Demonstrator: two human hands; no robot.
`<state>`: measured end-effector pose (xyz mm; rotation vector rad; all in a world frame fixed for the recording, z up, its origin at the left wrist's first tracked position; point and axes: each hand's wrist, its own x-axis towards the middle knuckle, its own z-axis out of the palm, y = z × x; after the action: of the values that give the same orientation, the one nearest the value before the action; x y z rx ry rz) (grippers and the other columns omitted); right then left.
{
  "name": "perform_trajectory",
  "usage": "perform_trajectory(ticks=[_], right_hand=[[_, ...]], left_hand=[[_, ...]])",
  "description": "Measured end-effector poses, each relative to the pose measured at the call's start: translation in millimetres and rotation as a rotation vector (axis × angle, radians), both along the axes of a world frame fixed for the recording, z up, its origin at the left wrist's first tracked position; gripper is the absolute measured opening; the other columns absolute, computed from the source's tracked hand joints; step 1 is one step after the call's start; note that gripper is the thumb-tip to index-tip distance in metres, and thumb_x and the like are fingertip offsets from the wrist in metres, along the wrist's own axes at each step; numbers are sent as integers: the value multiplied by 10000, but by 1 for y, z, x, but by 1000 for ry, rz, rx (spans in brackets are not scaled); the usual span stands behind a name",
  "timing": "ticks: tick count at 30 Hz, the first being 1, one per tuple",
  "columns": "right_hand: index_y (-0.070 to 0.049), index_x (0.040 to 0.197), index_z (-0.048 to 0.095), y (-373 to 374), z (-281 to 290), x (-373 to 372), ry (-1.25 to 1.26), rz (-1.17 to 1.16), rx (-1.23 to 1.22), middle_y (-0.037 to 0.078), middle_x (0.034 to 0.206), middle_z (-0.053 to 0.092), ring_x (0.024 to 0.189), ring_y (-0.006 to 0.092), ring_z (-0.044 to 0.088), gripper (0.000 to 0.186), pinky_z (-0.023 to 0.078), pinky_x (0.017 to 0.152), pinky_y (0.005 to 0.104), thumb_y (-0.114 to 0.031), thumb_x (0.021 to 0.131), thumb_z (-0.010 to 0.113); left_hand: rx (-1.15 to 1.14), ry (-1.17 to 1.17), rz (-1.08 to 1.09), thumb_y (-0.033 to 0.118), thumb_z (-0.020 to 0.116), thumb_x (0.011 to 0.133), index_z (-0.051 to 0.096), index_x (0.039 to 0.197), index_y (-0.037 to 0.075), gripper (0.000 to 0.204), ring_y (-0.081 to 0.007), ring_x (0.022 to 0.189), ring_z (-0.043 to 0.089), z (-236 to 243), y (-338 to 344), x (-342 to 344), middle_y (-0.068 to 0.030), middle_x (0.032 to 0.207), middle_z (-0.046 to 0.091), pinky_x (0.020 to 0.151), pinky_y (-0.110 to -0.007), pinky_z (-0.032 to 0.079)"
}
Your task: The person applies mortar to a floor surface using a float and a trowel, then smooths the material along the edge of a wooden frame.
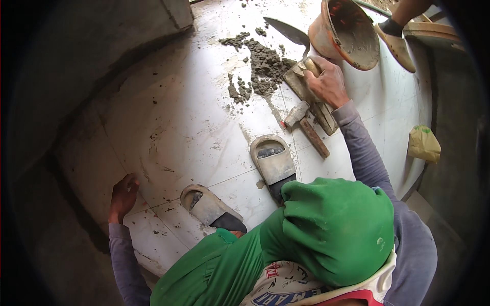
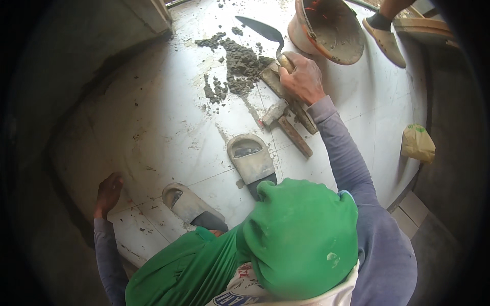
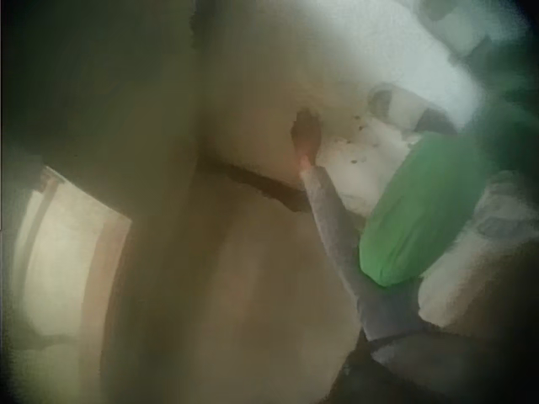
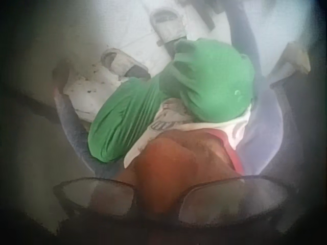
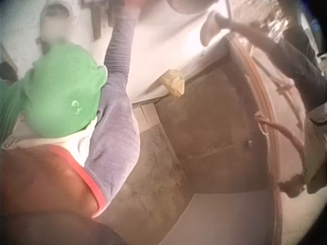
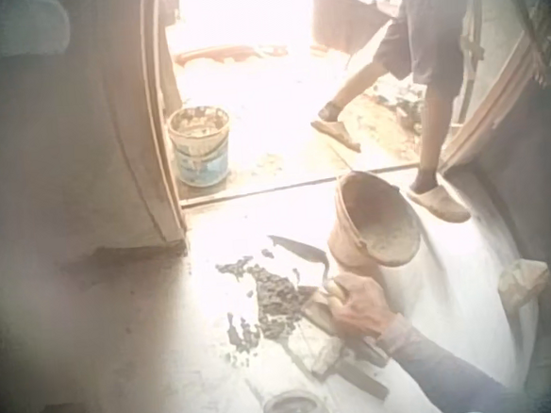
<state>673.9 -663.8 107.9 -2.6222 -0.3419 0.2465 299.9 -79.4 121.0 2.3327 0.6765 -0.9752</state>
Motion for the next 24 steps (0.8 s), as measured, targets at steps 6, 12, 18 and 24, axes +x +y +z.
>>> perform_trajectory(ticks=[6, 12, 18, 24], right_hand=[[-90, 1250, 729, -13, 10, -19, -102, 268, -300, 113, 1184, 755, 1117, 348, 709, 379, 599, 957, 475, -217, 894, 725], [-75, 1213, 730, -80, 15, -60, 4, 14, -201, 177, 1053, 775, 1000, 409, 732, 332, 582, 920, 517, -226, 918, 718], [-41, 1183, 733, -50, -10, -52, -100, -48, -156, 253, 989, 761, 937, 463, 738, 306, 574, 852, 526, -213, 930, 730], [-51, 1037, 738, 6, -10, -32, -139, -5, -111, 240, 933, 750, 884, 442, 745, 218, 585, 830, 555, -215, 899, 697]], left_hand=[[-67, -89, -50, 296, 653, 1080, 654, 1447, 29, 453, -390, 1288, 725, 5, -22, 56, -255, 1346, 749, 1065, -461, 559], [-36, -129, 40, 291, 652, 1083, 639, 1460, 5, 473, -387, 1305, 717, 15, -25, 49, -254, 1356, 745, 1076, -449, 553], [-32, -13, -105, 287, 652, 1087, 661, 1427, -8, 451, -373, 1299, 723, 6, -27, 54, -253, 1339, 752, 1077, -434, 553], [-70, -146, -25, 287, 676, 1064, 671, 1409, 8, 443, -376, 1266, 738, 12, -35, 62, -231, 1315, 764, 1065, -435, 559]])
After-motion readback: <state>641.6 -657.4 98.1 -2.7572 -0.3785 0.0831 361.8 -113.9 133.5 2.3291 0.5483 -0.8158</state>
